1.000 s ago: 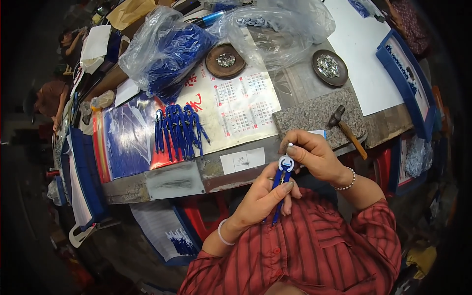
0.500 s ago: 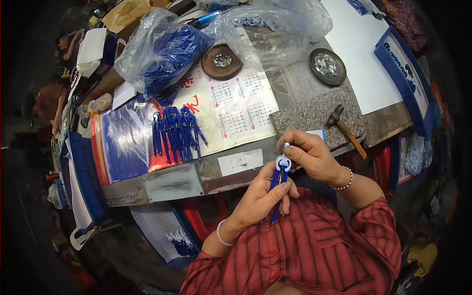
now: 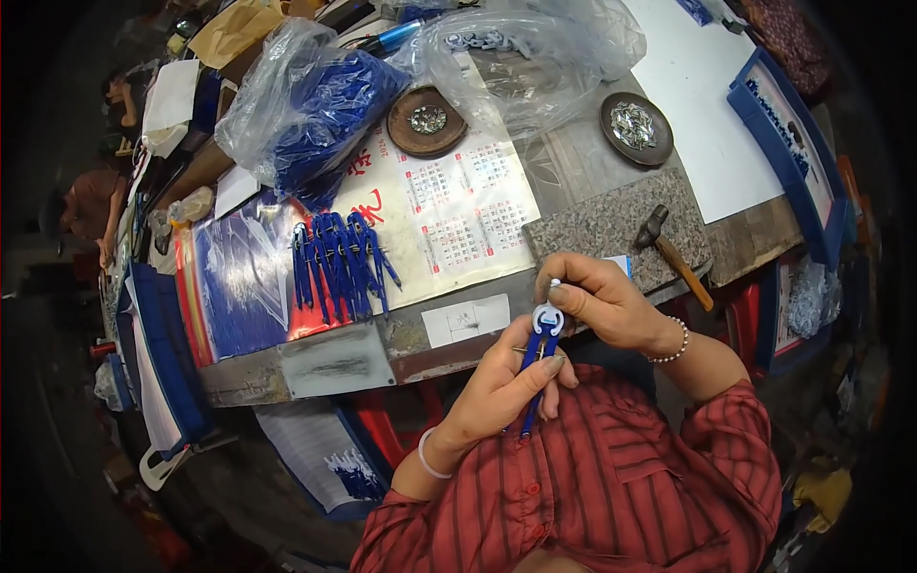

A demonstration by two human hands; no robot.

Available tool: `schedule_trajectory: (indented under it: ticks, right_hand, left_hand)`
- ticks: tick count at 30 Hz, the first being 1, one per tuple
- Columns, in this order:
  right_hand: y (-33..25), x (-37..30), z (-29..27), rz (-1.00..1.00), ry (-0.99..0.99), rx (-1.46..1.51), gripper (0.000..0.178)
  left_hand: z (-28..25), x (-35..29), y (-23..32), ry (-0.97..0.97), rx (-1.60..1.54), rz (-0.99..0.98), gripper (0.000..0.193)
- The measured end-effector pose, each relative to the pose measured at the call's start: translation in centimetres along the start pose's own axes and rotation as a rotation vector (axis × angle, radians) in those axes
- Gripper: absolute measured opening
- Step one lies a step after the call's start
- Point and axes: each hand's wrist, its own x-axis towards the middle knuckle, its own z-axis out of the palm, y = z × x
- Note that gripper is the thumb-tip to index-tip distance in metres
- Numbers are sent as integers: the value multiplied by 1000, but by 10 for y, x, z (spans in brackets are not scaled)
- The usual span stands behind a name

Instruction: The recorder is assembling small hardware components, attaching white plastic pieces and metal pins to blue plastic frames using a hammer at a manual workstation.

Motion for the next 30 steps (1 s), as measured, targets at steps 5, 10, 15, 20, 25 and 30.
schedule_trajectory:
  ticks: [5, 10, 15, 20, 25, 30]
  right_hand:
    - [-3, 1, -3, 19, -10, -34, 16]
    - [2, 1, -4, 7, 2, -30, 15]
    - [1, 0, -5, 40, 3, -8, 15]
    - [4, 1, -9, 24, 5, -17, 16]
    - [-1, 1, -12, 32, 23, 13, 18]
    - [-25, -9, -40, 173, 194, -37, 15]
  left_hand:
    - [0, 1, -1, 11, -6, -6, 39]
    - [0, 3, -2, 14, -33, -7, 40]
    - [-1, 5, -3, 19, -36, -8, 40]
    - [-1, 7, -4, 30, -41, -3, 41]
    - [1, 10, -2, 31, -27, 5, 41]
    - [-1, 9, 4, 74, 8, 30, 41]
